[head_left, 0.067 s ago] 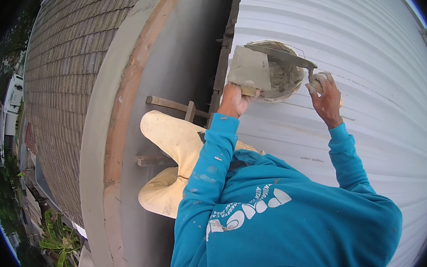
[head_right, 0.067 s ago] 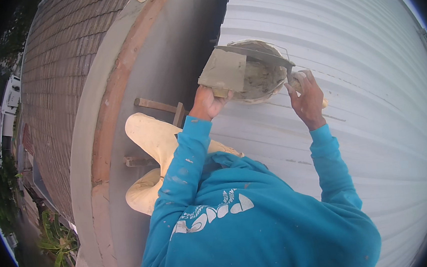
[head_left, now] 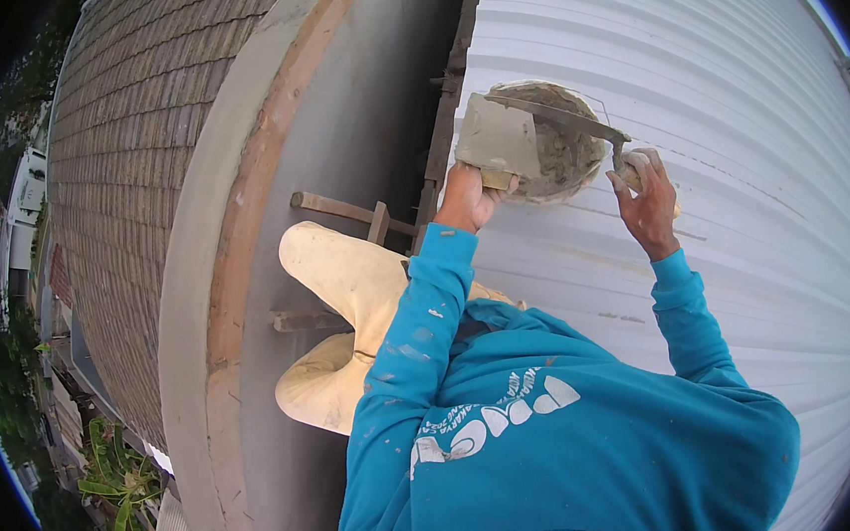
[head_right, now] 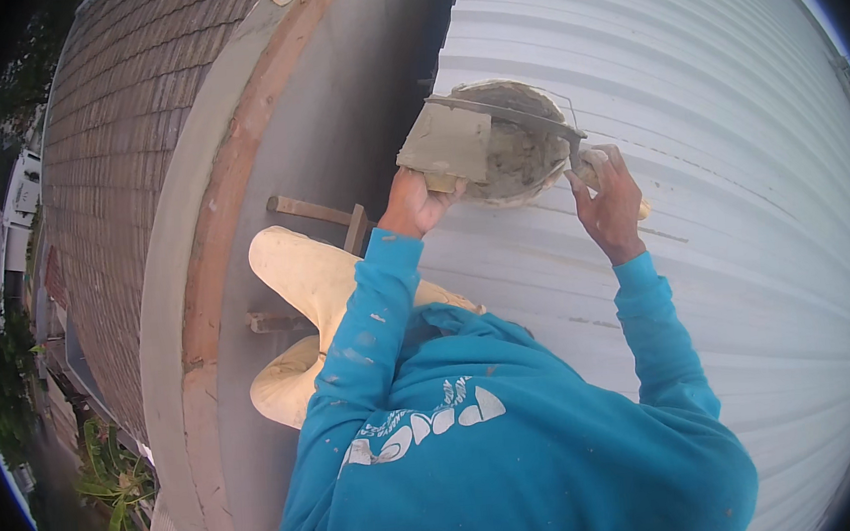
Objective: The person scoops wet cement from a bucket using a trowel and applies it to the roof edge. They then use a wooden float to smooth and level the cement along the curved roofline, repeating the process to cover a continuous section.
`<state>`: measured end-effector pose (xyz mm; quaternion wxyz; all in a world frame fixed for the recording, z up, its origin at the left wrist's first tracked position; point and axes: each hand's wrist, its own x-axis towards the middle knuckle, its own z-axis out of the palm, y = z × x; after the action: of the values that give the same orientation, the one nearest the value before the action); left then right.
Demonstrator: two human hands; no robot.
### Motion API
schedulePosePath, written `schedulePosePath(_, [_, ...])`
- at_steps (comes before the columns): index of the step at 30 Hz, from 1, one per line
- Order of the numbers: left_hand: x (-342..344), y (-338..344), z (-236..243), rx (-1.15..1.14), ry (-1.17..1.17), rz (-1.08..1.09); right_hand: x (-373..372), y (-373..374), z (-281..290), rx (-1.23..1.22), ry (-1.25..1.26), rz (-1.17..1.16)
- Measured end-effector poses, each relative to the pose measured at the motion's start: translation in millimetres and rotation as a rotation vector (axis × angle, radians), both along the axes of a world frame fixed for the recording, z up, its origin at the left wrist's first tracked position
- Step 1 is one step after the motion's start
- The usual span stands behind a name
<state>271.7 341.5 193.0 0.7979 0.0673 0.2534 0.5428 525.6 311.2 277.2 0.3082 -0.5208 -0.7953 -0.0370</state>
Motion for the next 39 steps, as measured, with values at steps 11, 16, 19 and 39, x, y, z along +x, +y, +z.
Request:
schedulePosePath(11, [10.0, 15.1, 4.1, -0.038, 0.103, -0.053, -15.4, -18.9, -55.0, -0.018, -0.021, 0.016])
schedulePosePath(16, [10.3, -11.8, 27.7, -0.067, 0.131, -0.056, -5.2, -4.3, -57.5, 0.022, -0.136, -0.08])
schedulePosePath(19, [6.0, -30.5, 29.4, -0.012, 0.108, -0.071, -6.1, -1.6, -45.5, -0.138, -0.122, -0.193])
schedulePosePath(39, [-159.1, -169.3, -24.6, 0.293, 0.027, 0.646, 0.5, 152.2, -38.1, -0.276, -0.674, 0.1])
